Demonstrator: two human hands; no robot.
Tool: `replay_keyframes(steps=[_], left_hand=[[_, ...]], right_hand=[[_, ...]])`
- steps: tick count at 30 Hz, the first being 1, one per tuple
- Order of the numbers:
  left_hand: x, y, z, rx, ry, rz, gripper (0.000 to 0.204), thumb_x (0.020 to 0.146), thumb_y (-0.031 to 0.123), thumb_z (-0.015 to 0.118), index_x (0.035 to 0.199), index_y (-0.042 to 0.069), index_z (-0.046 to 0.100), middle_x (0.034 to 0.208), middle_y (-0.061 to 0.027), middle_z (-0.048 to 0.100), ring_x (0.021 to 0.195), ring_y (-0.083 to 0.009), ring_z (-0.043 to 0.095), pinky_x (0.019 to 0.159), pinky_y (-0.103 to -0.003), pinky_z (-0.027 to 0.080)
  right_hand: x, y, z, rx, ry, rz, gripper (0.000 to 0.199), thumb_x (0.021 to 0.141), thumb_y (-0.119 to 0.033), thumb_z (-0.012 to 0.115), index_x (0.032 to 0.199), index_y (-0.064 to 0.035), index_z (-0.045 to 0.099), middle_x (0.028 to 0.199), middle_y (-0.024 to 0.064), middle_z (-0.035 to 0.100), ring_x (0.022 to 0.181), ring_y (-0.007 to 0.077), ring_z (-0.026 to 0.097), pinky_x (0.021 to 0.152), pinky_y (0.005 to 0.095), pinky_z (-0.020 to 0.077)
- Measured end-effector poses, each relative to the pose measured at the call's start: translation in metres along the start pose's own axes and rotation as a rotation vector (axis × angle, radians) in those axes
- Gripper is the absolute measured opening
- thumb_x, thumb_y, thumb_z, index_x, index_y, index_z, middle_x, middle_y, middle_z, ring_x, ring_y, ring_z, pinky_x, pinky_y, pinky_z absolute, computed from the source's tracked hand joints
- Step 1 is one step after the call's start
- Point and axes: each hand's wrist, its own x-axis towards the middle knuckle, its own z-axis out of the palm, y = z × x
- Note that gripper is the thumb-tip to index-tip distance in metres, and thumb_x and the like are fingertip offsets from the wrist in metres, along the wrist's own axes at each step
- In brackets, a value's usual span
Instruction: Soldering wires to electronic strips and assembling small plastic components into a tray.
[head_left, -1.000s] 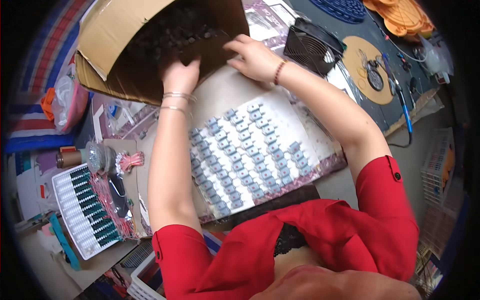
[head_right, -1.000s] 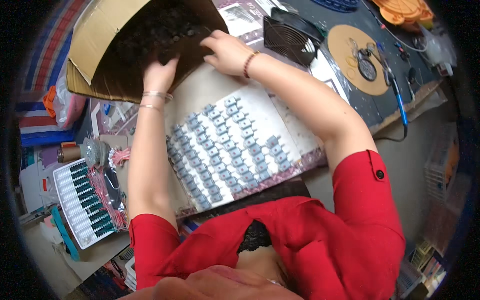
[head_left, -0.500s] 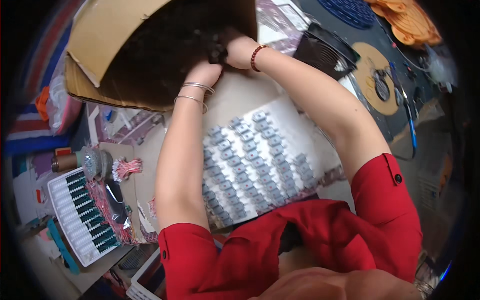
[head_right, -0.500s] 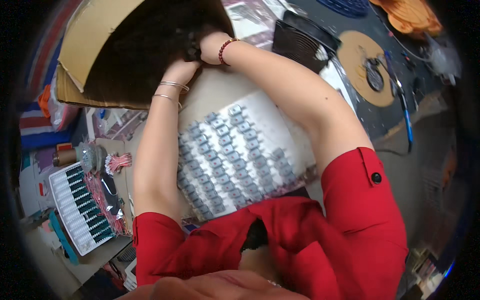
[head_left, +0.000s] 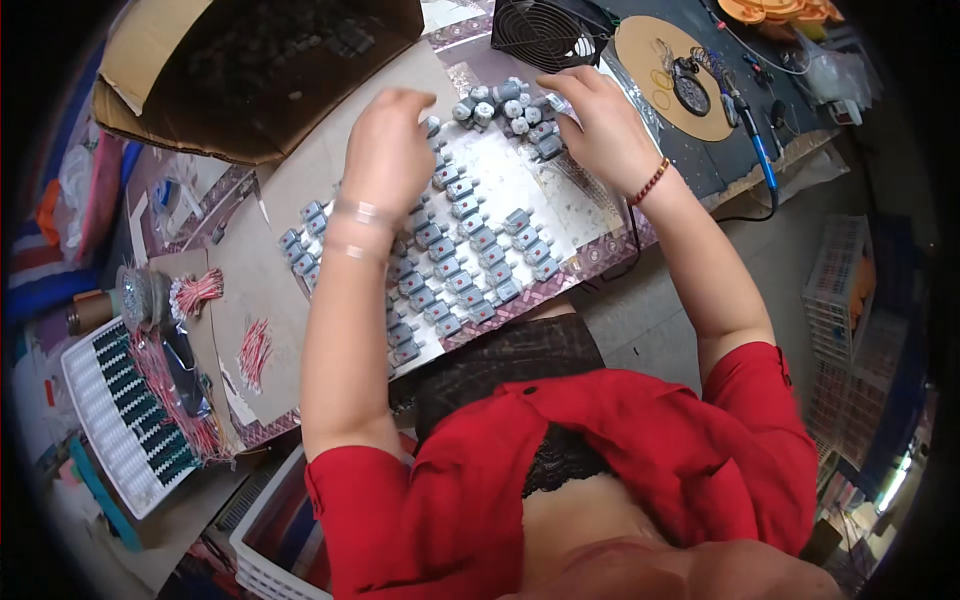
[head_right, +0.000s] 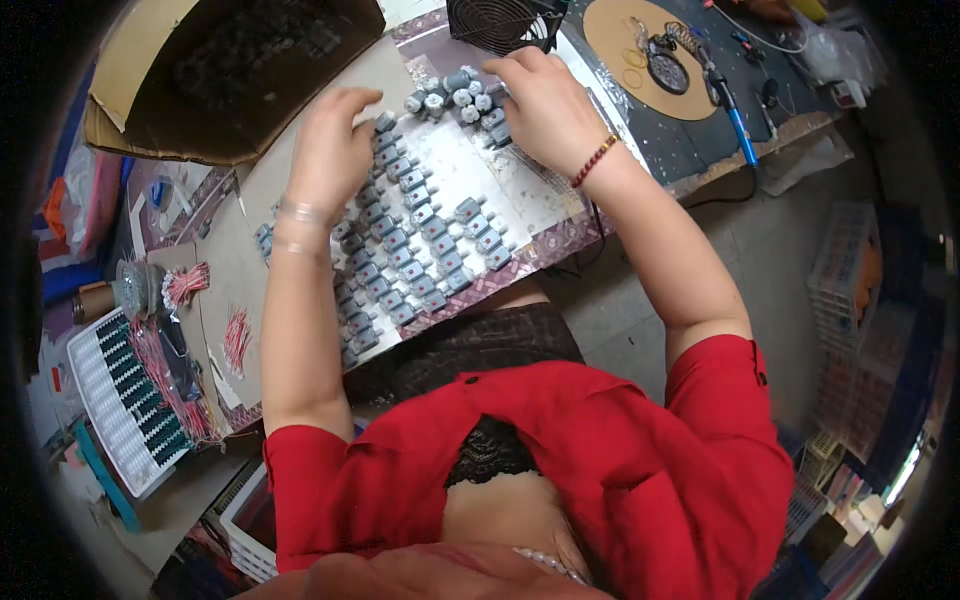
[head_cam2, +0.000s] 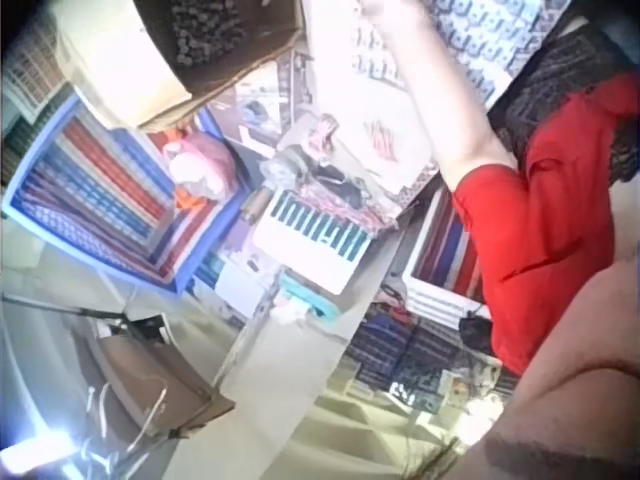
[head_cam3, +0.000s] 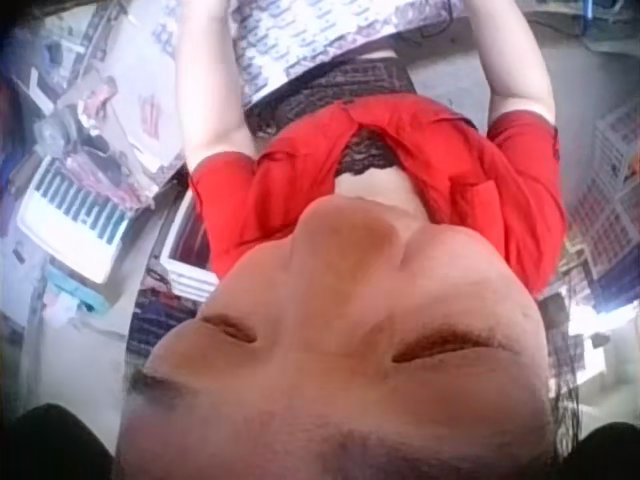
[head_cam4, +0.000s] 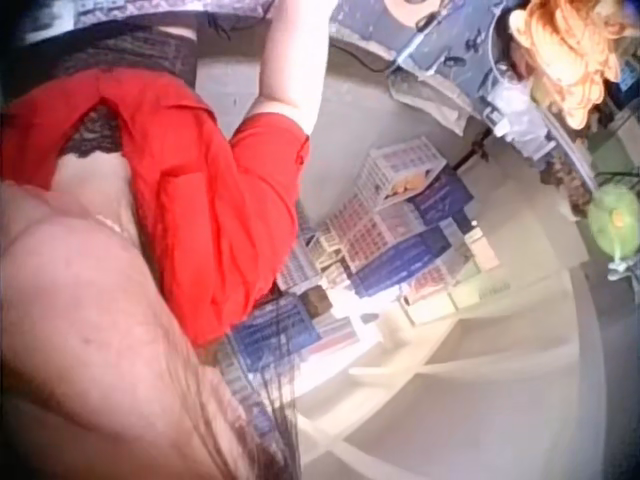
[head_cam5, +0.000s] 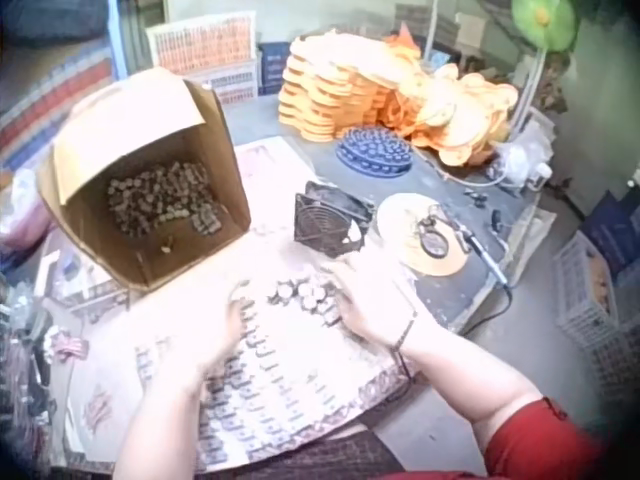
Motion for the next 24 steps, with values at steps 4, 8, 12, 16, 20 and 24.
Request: replay_keyframes(steps=[4, 8, 12, 16, 20, 24], left_hand=[[-0.066, 0.052, 0.01, -0.011, -0.081, 0.105, 0.036, 0.084, 0.014, 0.068, 0.118, 0.006, 0.064, 0.124, -0.014, 0.062, 0.117, -0.0328, 0.057, 0.102, -0.048, 0.04], [-0.1, 0.077, 0.039, 0.166, -0.215, 0.076, 0.058, 0.083, 0.035, 0.072, 0.134, 0.013, 0.055, 0.138, -0.0102, 0.052, 0.135, -0.0295, 0.042, 0.108, -0.064, 0.025], [-0.111, 0.073, 0.045, 0.146, -0.167, 0.06, 0.059, 0.085, 0.035, 0.07, 0.136, 0.013, 0.053, 0.137, -0.0109, 0.053, 0.137, -0.0296, 0.041, 0.109, -0.063, 0.024], [-0.106, 0.074, 0.043, 0.088, -0.162, 0.079, 0.055, 0.085, 0.03, 0.07, 0.133, 0.01, 0.055, 0.135, -0.012, 0.054, 0.134, -0.0301, 0.043, 0.109, -0.063, 0.025], [-0.094, 0.059, 0.029, 0.096, -0.077, 0.027, 0.05, 0.085, 0.026, 0.071, 0.128, 0.005, 0.058, 0.133, -0.014, 0.056, 0.129, -0.0308, 0.048, 0.11, -0.061, 0.027], [-0.071, 0.036, 0.022, 0.277, -0.012, -0.109, 0.057, 0.086, 0.029, 0.07, 0.132, 0.0, 0.054, 0.137, -0.0172, 0.054, 0.128, -0.0311, 0.049, 0.11, -0.061, 0.027]], right_hand=[[0.018, -0.023, 0.023, 0.186, 0.0, -0.181, 0.036, 0.078, 0.001, 0.059, 0.113, -0.0067, 0.065, 0.094, 0.0132, 0.062, 0.098, 0.0348, 0.06, 0.086, 0.0418, 0.0504], [0.04, -0.036, 0.061, -0.108, -0.036, -0.356, 0.03, 0.079, -0.006, 0.062, 0.108, -0.0082, 0.066, 0.095, 0.0098, 0.063, 0.097, 0.0277, 0.059, 0.085, 0.039, 0.0497], [0.028, -0.02, 0.042, -0.096, -0.198, -0.507, 0.02, 0.08, -0.013, 0.065, 0.1, -0.0095, 0.064, 0.094, 0.0058, 0.064, 0.097, 0.0248, 0.059, 0.086, 0.0369, 0.0478], [0.004, -0.019, 0.03, 0.009, -0.228, -0.528, 0.015, 0.083, -0.022, 0.067, 0.094, -0.011, 0.065, 0.087, 0.0017, 0.065, 0.094, 0.0224, 0.058, 0.089, 0.0365, 0.0431], [0.032, -0.031, 0.033, 0.096, -0.176, -0.502, 0.023, 0.081, -0.015, 0.067, 0.103, -0.01, 0.067, 0.092, 0.0042, 0.067, 0.095, 0.0255, 0.059, 0.087, 0.0376, 0.0478], [0.071, -0.049, 0.071, -0.038, -0.224, -0.513, 0.033, 0.077, -0.005, 0.066, 0.11, -0.0074, 0.067, 0.099, 0.0077, 0.066, 0.099, 0.0287, 0.06, 0.088, 0.0368, 0.0505]])
